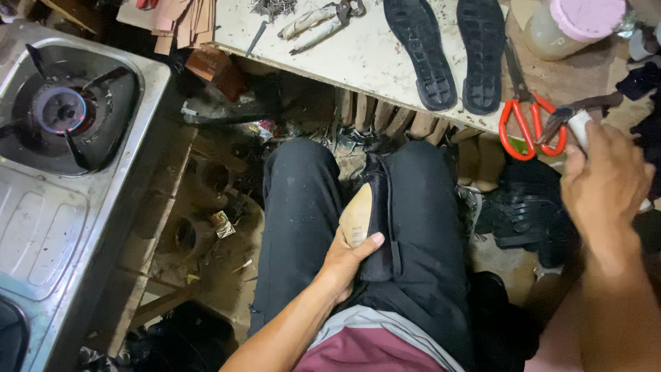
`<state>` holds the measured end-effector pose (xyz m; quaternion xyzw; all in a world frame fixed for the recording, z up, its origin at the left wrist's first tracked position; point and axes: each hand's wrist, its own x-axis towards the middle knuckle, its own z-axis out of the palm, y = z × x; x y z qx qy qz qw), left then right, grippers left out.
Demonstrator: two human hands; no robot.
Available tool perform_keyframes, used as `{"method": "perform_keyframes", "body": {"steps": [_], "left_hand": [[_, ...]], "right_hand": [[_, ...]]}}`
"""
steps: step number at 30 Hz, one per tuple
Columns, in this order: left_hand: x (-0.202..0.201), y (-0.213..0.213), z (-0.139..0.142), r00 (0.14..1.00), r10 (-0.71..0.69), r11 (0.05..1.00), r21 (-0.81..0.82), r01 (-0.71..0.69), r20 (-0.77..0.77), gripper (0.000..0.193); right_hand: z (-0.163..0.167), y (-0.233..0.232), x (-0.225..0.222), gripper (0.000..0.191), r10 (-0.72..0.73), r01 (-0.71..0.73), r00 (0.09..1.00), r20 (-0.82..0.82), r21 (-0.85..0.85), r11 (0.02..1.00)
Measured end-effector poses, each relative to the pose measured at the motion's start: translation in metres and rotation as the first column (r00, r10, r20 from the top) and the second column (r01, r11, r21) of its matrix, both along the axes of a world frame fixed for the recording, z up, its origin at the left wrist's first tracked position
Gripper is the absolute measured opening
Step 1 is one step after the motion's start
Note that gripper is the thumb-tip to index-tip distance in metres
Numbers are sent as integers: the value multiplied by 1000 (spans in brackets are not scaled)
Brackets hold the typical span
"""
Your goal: The person sits at a workbench and hammers a shoe upper fitted over a last, pressing and tapping the sole to seat it onto the shoe. They reposition the shoe repeatedly, work the edges with the hammer, and place the finished shoe on the shelf before handling another shoe.
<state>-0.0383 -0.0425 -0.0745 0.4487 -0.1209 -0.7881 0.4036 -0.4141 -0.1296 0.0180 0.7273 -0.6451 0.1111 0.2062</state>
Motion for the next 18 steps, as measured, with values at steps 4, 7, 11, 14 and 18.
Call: {"method": "perform_keyframes", "body": {"steps": [4,7,11,14,18], "left_hand": [[-2,-2,-11,999,2,997,79,-4,33,73],[-1,-4,-17,999,31,997,75,-30,-19,69],[-3,-8,-21,996,52,994,104,-44,-77,67],[-4,-9,-24,992,41,994,110,-28,-118,66],[-8,-10,-30,992,48,989,143,-31,-115,60]], "right_hand": [[7,3,10,35,28,-46,945,325,49,998],[0,41,52,55,16,-26,487,873,-4,1000],[-40,121,110,70,-248,-222,-251,936,193,956],[-61,157,122,62,-645,-447,-430,632,472,760],[-69,157,127,47,-728,-548,-365,580,498,672]]}}
